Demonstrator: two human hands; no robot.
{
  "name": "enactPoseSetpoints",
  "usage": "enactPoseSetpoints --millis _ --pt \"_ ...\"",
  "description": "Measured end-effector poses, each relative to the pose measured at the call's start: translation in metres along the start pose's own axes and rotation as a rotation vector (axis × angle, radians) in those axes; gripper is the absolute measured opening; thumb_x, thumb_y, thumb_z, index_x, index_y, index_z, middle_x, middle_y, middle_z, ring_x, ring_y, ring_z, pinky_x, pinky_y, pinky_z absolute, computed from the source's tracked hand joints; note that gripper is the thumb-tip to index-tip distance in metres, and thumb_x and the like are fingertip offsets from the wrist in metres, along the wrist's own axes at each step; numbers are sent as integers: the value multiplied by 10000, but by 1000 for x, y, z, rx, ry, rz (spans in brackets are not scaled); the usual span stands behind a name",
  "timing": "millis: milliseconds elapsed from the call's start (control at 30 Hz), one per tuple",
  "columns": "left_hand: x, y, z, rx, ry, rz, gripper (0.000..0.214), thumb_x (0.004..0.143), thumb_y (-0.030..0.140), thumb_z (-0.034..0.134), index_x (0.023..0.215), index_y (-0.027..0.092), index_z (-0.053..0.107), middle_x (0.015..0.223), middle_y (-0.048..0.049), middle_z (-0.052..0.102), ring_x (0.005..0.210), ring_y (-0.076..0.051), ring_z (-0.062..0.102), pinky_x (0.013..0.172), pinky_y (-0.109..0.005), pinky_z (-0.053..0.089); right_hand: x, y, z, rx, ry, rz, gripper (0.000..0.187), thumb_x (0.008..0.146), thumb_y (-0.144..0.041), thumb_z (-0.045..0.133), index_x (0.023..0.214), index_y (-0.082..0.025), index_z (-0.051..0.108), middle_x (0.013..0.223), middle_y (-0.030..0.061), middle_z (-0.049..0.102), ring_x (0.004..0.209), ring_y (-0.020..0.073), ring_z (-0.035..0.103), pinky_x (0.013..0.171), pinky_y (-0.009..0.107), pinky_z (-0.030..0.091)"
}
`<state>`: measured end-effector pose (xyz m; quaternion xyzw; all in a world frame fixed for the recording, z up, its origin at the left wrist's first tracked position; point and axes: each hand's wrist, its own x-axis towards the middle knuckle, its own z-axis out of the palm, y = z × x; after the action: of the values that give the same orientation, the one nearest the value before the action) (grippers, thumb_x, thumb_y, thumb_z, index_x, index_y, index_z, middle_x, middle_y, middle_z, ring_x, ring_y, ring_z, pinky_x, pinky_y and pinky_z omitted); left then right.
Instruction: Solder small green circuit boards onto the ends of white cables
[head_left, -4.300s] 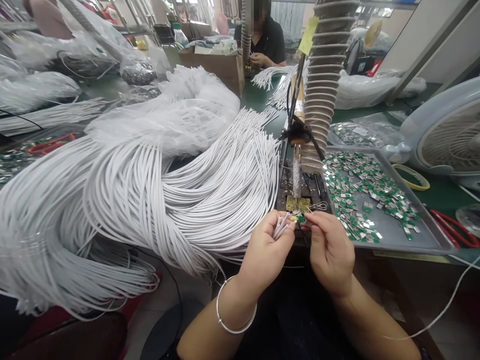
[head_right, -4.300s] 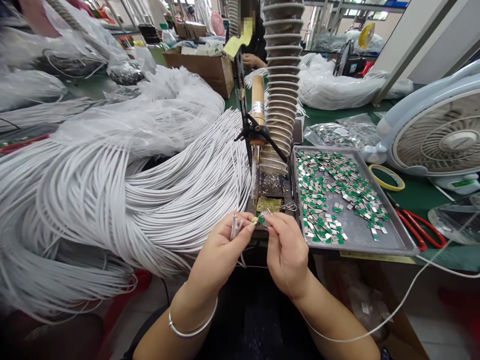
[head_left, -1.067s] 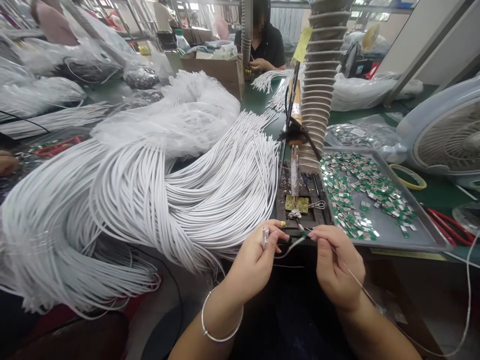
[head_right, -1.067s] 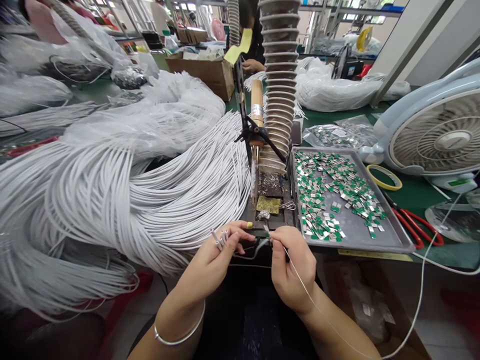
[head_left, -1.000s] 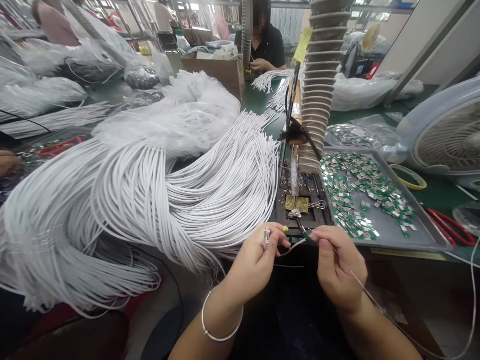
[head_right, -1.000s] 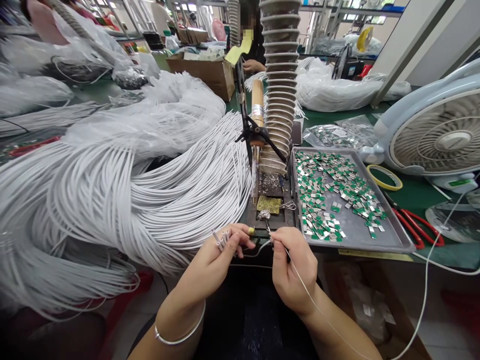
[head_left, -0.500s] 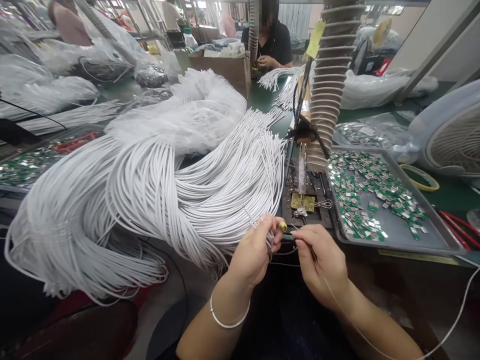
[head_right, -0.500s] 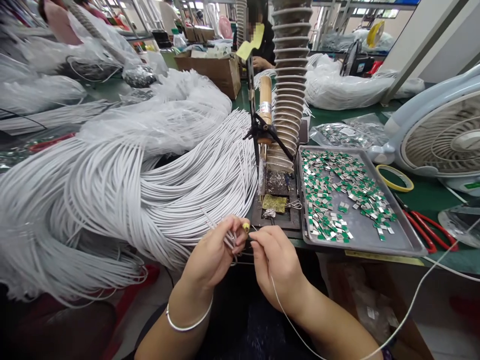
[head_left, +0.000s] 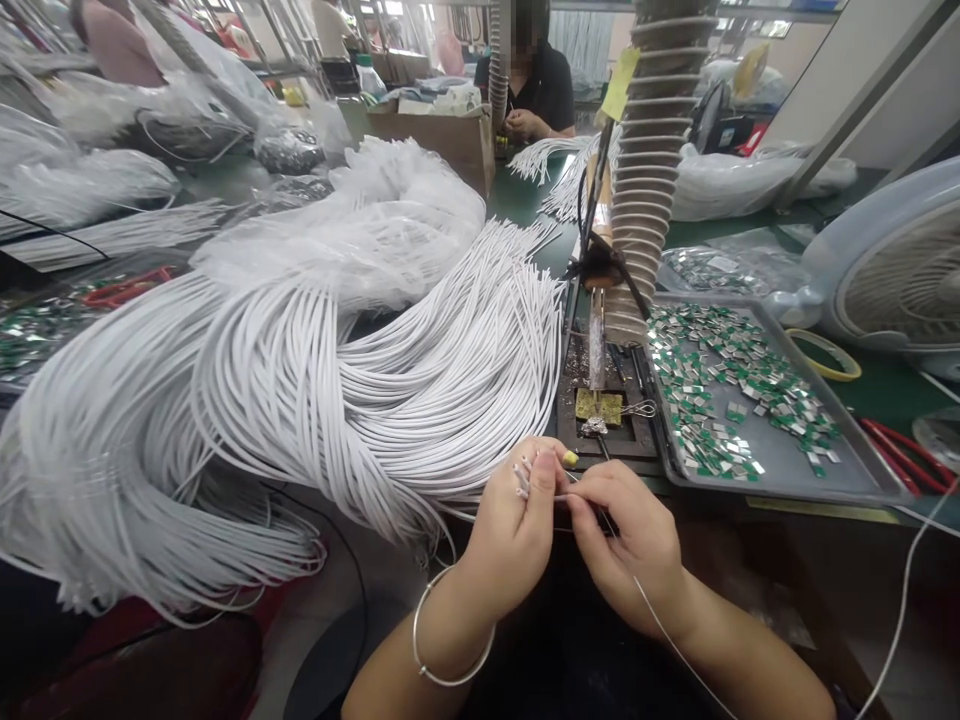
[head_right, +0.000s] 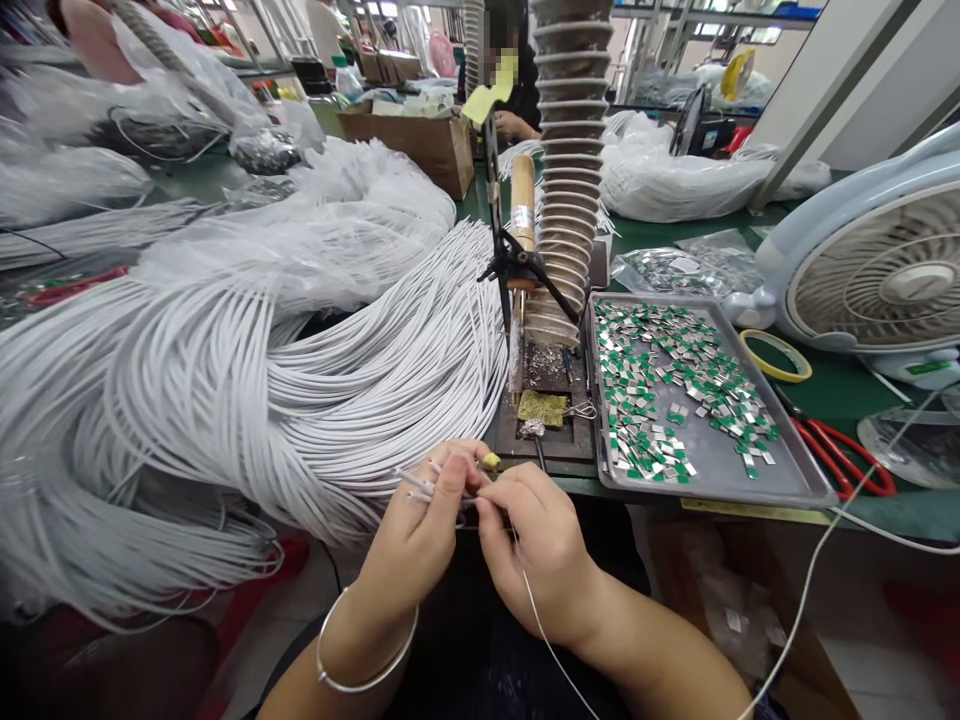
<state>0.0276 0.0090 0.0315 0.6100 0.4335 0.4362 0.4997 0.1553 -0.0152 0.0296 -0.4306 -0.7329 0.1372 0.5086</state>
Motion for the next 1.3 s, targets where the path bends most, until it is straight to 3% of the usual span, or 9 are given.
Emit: enactPoseSetpoints --millis 133,300,400,500,633,833,1000,1200,1300 --pt "-3 8 -6 170 -135 118 208 947 239 333 855 185 511 826 -21 547 769 -131 530 744 -271 417 0 -5 -7 51 39 43 160 798 -15 498 815 -159 565 721 20 573 687 99 544 622 205 474" --pt "1 13 -19 135 -362 147 137 926 198 381 916 183 516 913 -44 557 862 -147 538 809 -290 434 -1 -7 -9 87 54 132 137 814 -57 502 764 -171 561 672 2 547 635 98 532 574 212 458" --pt "4 12 -25 120 -412 152 128 911 192 410 884 177 535 944 -59 552 902 -161 536 847 -304 427 -2 -7 -13 67 9 144 135 828 -82 499 785 -182 578 683 7 570 642 112 552 576 226 470" --pt "3 10 -28 116 -402 77 161 916 215 402 846 184 543 955 -67 560 855 -160 533 820 -307 429 -3 -1 -25 -55 35 133 171 846 -85 474 885 -197 597 751 21 613 701 130 589 626 247 490" --pt "2 8 -27 95 -405 55 159 921 217 386 851 193 527 976 -68 547 801 -147 514 771 -289 423 2 21 -56 -396 105 146 168 860 -138 466 939 -210 596 876 47 647 820 173 611 763 319 489" --pt "3 6 -21 160 -345 115 154 931 212 342 874 201 484 861 -44 529 766 -150 489 743 -279 399 16 61 -97 -741 -16 265 166 849 -195 433 849 -190 599 837 74 643 808 213 588 739 354 469" --pt "2 4 -19 206 -295 76 175 941 255 332 867 203 483 765 -12 510 686 -136 464 670 -260 378 18 75 -104 -769 -197 275 143 826 -209 460 801 -180 598 782 67 616 753 208 567 694 343 456" --pt "-5 4 -5 108 -96 -54 217 935 321 349 810 198 476 700 6 458 646 -136 437 639 -265 362 14 77 -99 -772 -205 249 154 850 -229 451 803 -185 590 765 57 599 708 191 557 635 317 441" --pt "-14 9 7 55 -12 -54 226 935 326 348 796 201 477 707 0 472 629 -134 435 612 -262 354 13 76 -98 -792 -214 253 168 856 -243 441 821 -182 594 781 64 601 729 203 559 626 317 437"
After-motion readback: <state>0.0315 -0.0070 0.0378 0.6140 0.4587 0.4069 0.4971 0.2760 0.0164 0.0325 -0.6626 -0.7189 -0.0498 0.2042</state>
